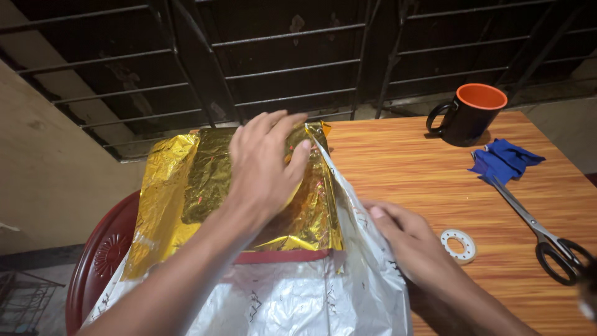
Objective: The person wraps a rectangular object with gold foil, folds the edges, and secures them with clear tape. They use scissors to cut tape and adjust the foil to cover the object fully.
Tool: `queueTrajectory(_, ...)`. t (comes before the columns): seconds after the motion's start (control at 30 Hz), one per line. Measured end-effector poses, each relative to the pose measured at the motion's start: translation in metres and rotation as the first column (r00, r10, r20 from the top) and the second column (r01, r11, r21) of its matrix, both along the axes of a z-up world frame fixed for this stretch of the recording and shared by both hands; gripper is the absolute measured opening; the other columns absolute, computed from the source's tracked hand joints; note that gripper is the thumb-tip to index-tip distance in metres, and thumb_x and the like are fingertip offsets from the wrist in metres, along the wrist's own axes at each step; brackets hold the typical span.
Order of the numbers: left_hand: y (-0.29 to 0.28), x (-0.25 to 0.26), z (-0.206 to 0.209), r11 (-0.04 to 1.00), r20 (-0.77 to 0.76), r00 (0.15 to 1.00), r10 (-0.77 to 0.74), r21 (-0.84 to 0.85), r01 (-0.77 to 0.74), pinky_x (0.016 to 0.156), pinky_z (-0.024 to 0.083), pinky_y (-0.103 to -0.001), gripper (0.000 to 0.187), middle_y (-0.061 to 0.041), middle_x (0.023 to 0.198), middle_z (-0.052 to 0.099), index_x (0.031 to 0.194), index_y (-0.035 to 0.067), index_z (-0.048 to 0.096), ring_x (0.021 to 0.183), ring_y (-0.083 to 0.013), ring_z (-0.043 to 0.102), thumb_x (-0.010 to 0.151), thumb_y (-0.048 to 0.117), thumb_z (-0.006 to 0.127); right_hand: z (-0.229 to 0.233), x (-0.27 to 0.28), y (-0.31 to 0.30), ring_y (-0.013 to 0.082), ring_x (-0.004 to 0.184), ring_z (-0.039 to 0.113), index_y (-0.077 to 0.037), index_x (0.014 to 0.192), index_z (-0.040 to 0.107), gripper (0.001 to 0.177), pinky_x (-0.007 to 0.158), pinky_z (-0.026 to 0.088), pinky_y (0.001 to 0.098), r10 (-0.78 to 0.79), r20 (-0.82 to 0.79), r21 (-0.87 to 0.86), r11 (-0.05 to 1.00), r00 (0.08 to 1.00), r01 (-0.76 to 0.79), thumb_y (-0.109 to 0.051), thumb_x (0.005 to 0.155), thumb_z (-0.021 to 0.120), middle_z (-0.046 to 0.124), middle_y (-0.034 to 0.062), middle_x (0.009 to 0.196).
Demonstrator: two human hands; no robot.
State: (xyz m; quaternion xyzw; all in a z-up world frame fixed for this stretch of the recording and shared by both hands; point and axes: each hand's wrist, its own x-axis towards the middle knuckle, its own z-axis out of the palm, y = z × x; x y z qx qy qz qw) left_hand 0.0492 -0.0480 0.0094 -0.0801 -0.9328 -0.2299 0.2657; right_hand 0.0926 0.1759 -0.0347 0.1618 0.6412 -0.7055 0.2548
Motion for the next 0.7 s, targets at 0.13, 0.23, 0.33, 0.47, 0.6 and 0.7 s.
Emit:
queueTrajectory(0.13, -0.006, 0.069, -0.002, 0.995, 0.153, 0.988, 0.012, 0.093, -0.027, 0.119, 0.014, -0.059, 0.042, -0.015, 0.143, 0.057, 0.132, 0.012, 0.066, 0.143, -0.0331, 0.04, 0.094, 0.03, 0.06, 0.001, 0.024, 0.016, 0.0248, 0.106, 0.076, 0.008, 0.137, 0.061, 0.06, 0.089, 0.057, 0.0362, 0.005, -0.008, -0.157, 0.988, 1.0, -0.006, -0.038, 0.106, 0.041, 0.075, 0.0199, 0.123)
queueTrajectory(0.23, -0.003, 0.107, -0.009, 0.999, 0.171, 0.985, 0.018, 0.047, -0.026, 0.116, 0.014, -0.059, 0.041, -0.017, 0.141, 0.058, 0.127, 0.012, 0.069, 0.141, -0.0346, 0.04, 0.093, 0.033, 0.062, -0.005, 0.042, 0.018, 0.0288, 0.098, 0.079, 0.005, 0.136, 0.056, 0.045, 0.084, 0.065, 0.046, 0.016, -0.056, -0.294, 0.955, 0.998, -0.032, -0.017, 0.098, 0.066, 0.075, 0.0252, 0.116)
queueTrajectory(0.33, -0.004, 0.129, -0.015, 0.996, 0.077, 0.996, -0.04, -0.078, 0.046, 0.117, 0.012, -0.063, 0.044, -0.02, 0.146, 0.056, 0.131, 0.014, 0.069, 0.143, -0.0362, 0.042, 0.099, 0.042, 0.062, -0.005, 0.048, 0.015, 0.0254, 0.09, 0.074, 0.004, 0.134, 0.06, 0.044, 0.077, 0.061, 0.0439, -0.055, 0.043, -0.057, 0.997, 0.998, 0.057, -0.013, 0.094, 0.065, 0.076, 0.0237, 0.109)
queueTrajectory(0.47, -0.008, 0.139, -0.017, 0.996, 0.059, 0.998, -0.027, -0.087, 0.032, 0.114, 0.022, -0.062, 0.046, -0.022, 0.138, 0.057, 0.124, 0.009, 0.07, 0.138, -0.0399, 0.045, 0.091, 0.041, 0.067, -0.005, 0.052, 0.002, 0.0143, 0.081, 0.071, -0.001, 0.132, 0.068, 0.044, 0.07, 0.058, 0.0303, 0.083, -0.374, 0.147, 0.989, 0.924, -0.029, -0.015, 0.09, 0.07, 0.078, 0.0122, 0.098)
queueTrajectory(0.6, -0.012, 0.132, -0.009, 0.989, 0.033, 0.996, -0.082, -0.121, 0.086, 0.106, 0.033, -0.055, 0.056, -0.02, 0.132, 0.059, 0.12, 0.008, 0.069, 0.129, -0.0369, 0.05, 0.08, 0.046, 0.08, -0.003, 0.063, -0.015, 0.01, 0.079, 0.07, 0.001, 0.129, 0.069, 0.042, 0.066, 0.056, 0.0261, 0.026, -0.447, 0.151, 0.987, 0.894, 0.047, -0.012, 0.089, 0.067, 0.078, 0.0082, 0.096)
queueTrajectory(0.7, -0.013, 0.123, -0.001, 0.982, 0.171, 0.978, -0.12, -0.125, 0.143, 0.1, 0.037, -0.051, 0.067, -0.016, 0.127, 0.06, 0.123, 0.008, 0.064, 0.122, -0.0331, 0.053, 0.071, 0.043, 0.085, -0.002, 0.068, -0.031, 0.0066, 0.07, 0.064, 0.0, 0.127, 0.072, 0.041, 0.059, 0.05, 0.0227, 0.028, -0.501, 0.189, 0.979, 0.865, 0.078, -0.012, 0.088, 0.068, 0.074, 0.0046, 0.089)
